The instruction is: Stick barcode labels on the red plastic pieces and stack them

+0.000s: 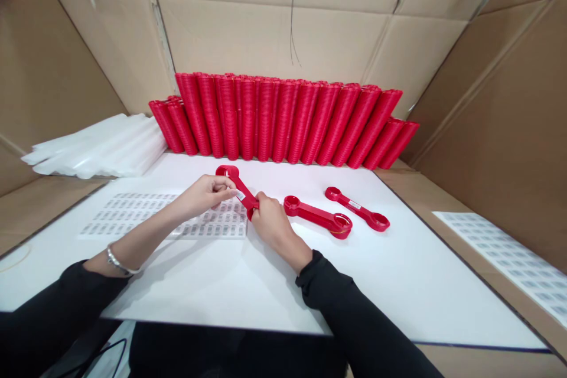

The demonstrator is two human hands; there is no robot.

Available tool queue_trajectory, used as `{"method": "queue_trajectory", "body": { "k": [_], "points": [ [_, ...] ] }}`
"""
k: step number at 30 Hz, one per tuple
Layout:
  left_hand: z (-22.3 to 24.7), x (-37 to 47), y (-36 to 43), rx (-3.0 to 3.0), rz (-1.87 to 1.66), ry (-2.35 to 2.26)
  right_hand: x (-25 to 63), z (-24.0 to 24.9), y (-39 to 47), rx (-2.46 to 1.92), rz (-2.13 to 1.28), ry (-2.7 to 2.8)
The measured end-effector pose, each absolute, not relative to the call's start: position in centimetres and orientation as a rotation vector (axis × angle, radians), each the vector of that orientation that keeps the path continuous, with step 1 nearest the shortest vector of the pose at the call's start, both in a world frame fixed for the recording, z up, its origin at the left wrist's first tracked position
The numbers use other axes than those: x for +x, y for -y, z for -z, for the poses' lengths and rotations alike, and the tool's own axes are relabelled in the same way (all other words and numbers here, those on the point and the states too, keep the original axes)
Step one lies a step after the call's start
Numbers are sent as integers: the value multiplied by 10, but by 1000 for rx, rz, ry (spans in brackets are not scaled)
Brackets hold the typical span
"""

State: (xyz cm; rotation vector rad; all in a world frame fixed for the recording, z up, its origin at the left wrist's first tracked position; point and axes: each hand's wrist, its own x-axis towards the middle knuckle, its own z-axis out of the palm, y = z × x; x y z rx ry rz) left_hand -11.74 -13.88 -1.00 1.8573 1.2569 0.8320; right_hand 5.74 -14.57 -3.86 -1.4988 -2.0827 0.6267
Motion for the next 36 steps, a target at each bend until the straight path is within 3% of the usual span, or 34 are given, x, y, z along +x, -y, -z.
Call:
{"method": "queue_trajectory", "body": {
  "k": [9, 15, 26, 36],
  "points": [
    [18, -99, 153, 2437, -909, -1750, 57, 47, 143, -1347, -732, 1998],
    [11, -106, 145, 2371, -1018, -2037, 55, 47, 146, -1291, -813, 1960],
    [13, -124, 135, 2210, -1196, -1754, 59, 46, 141, -1311, -799, 1946],
    [24, -126, 127, 2181, -664, -1819, 72, 39, 133, -1359, -690, 1959]
  ]
}}
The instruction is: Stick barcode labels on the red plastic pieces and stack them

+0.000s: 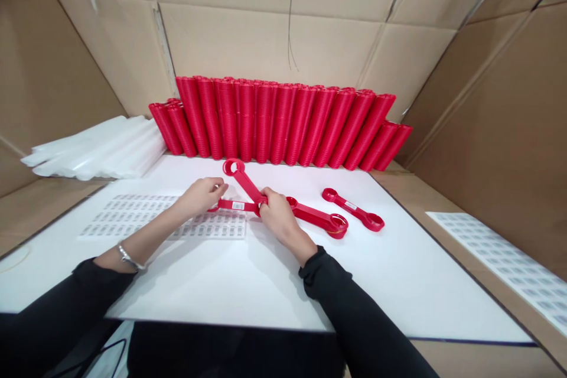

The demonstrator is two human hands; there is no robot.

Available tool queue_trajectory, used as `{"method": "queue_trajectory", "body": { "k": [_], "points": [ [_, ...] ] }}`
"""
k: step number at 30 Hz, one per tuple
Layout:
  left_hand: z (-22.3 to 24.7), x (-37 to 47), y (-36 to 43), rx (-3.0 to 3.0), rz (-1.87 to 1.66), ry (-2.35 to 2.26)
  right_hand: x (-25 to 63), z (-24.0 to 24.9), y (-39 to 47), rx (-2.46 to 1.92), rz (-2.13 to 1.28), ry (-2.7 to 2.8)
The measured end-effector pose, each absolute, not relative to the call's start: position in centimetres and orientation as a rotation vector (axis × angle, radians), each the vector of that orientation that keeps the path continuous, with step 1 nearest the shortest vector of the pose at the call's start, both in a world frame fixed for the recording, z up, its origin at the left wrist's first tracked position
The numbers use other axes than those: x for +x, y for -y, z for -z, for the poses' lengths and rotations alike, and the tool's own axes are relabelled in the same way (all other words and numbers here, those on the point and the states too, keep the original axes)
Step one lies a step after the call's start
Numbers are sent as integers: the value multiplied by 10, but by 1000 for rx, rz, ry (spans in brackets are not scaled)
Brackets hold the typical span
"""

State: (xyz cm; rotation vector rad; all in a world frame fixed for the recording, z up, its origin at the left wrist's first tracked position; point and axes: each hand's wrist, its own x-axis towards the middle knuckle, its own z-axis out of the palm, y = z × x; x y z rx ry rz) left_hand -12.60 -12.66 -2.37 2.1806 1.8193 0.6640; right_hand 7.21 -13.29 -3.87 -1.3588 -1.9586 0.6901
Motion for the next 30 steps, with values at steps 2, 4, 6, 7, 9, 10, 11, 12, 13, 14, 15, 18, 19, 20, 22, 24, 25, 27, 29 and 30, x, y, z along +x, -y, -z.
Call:
{"method": "queue_trajectory", "body": {
  "k": [2, 4, 6, 7, 9, 10, 11, 12, 13, 14, 15, 18, 19, 20, 22, 24, 25, 27, 29, 30],
  "points": [
    [29, -126, 124, 2226, -545, -1887, 70, 38, 136, -1363, -670, 2034],
    [34, -127, 121, 2291, -452, -1882, 68, 39, 138, -1382, -663, 2079],
    [36, -127, 120, 2348, -395, -1833, 67, 40, 138, -1401, -670, 2094],
    [36, -127, 120, 2370, -373, -1809, 67, 40, 138, -1407, -669, 2097],
    [36, -125, 120, 2399, -329, -1778, 67, 40, 137, -1422, -662, 2102],
    [35, -125, 120, 2408, -311, -1766, 67, 40, 137, -1431, -659, 2105],
    [35, -124, 121, 2416, -301, -1754, 68, 40, 137, -1439, -657, 2106],
    [34, -124, 121, 2422, -298, -1743, 68, 41, 136, -1445, -656, 2106],
    [34, -124, 122, 2428, -299, -1729, 68, 41, 136, -1448, -657, 2105],
    [33, -125, 122, 2433, -308, -1715, 69, 41, 136, -1449, -658, 2104],
    [32, -126, 123, 2434, -326, -1695, 69, 42, 136, -1449, -660, 2103],
    [25, -130, 125, 2353, -441, -1540, 71, 43, 134, -1462, -652, 2089],
    [21, -131, 126, 2288, -502, -1464, 71, 43, 134, -1467, -644, 2080],
    [17, -131, 128, 2205, -570, -1387, 72, 43, 134, -1472, -635, 2072],
    [10, -130, 130, 2011, -706, -1262, 71, 42, 134, -1469, -625, 2065],
    [5, -126, 133, 1835, -818, -1196, 70, 40, 136, -1453, -630, 2065],
    [3, -123, 134, 1770, -847, -1176, 69, 39, 137, -1444, -636, 2065],
    [2, -119, 135, 1694, -861, -1155, 68, 37, 139, -1428, -649, 2066],
    [2, -117, 136, 1661, -843, -1147, 66, 37, 141, -1416, -655, 2067],
    [2, -117, 136, 1653, -836, -1147, 66, 37, 141, -1411, -655, 2070]
  ]
}}
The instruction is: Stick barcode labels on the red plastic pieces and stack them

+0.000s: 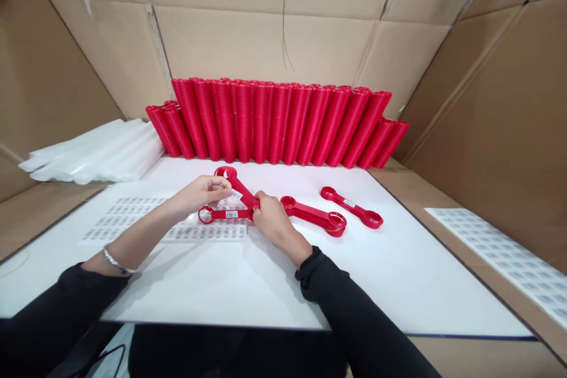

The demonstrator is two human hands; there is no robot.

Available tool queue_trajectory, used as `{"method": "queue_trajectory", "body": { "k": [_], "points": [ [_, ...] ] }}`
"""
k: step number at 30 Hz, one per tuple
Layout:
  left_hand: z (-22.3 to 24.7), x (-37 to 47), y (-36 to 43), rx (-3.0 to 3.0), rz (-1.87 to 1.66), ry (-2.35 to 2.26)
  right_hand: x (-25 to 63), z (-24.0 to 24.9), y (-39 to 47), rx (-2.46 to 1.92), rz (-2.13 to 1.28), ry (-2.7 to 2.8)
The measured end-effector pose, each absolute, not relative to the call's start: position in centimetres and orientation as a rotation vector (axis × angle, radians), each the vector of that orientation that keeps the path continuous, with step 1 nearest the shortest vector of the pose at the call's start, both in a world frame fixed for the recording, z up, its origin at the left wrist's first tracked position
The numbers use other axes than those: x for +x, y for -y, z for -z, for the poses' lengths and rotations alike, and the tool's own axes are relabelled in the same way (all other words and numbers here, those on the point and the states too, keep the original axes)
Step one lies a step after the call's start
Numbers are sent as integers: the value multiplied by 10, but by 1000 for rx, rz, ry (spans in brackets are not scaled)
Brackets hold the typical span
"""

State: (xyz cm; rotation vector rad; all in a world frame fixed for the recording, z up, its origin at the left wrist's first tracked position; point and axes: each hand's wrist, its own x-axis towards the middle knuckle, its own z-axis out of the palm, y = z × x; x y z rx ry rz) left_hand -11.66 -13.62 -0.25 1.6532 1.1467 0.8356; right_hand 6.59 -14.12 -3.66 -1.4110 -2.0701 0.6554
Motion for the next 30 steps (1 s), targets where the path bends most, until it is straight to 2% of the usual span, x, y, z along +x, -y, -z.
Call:
{"method": "queue_trajectory", "body": {
  "k": [12, 22, 27, 30],
  "points": [
    [6, -113, 137, 1729, -847, -1270, 64, 38, 143, -1397, -655, 2089],
    [14, -100, 150, 2402, -872, -1807, 61, 37, 144, -1376, -680, 2048],
    [12, -105, 147, 2321, -1008, -2007, 61, 37, 145, -1327, -730, 2023],
    [9, -112, 142, 2238, -1096, -1937, 61, 37, 146, -1317, -733, 2026]
  ]
}}
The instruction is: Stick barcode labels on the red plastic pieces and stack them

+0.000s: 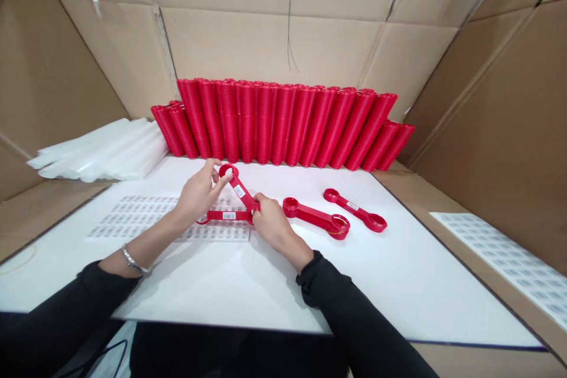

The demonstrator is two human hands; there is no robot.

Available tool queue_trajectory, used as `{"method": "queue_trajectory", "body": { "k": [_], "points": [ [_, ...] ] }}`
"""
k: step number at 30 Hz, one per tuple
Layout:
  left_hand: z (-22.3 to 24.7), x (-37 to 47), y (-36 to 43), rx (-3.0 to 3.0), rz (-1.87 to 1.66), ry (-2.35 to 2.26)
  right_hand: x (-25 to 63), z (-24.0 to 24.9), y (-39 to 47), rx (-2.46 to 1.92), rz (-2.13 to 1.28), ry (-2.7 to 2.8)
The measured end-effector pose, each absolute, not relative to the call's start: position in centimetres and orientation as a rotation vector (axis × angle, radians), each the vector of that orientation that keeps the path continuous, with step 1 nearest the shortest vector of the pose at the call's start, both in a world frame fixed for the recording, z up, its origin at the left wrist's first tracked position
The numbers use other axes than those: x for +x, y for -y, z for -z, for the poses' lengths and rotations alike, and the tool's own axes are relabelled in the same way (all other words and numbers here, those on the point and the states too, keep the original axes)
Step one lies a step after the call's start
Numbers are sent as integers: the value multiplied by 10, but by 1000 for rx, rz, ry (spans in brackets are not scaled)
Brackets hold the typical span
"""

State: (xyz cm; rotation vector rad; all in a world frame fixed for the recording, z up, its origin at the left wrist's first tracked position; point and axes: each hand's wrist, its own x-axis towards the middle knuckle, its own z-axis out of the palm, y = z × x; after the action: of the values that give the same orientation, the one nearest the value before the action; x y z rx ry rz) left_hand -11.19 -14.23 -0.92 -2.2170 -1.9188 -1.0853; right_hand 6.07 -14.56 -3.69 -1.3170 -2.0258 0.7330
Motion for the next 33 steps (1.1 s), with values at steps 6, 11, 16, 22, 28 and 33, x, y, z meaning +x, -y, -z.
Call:
{"method": "queue_trajectory", "body": {
  "k": [6, 11, 16, 22, 28, 33],
  "points": [
    [10, -119, 136, -2287, 1236, 1912, 63, 39, 144, -1304, -748, 2027],
    [9, -122, 136, -2332, 1191, 1855, 69, 40, 137, -1359, -713, 1930],
    [13, -128, 131, -2405, 792, 1993, 72, 38, 138, -1378, -720, 1993],
    [26, -132, 126, -2583, 424, 1964, 70, 39, 142, -1525, -725, 2072],
    [36, -127, 125, -2534, 339, 1968, 70, 39, 142, -1619, -702, 2046],
    [41, -129, 122, -2572, 387, 1949, 70, 40, 140, -1646, -686, 2025]
  ]
}}
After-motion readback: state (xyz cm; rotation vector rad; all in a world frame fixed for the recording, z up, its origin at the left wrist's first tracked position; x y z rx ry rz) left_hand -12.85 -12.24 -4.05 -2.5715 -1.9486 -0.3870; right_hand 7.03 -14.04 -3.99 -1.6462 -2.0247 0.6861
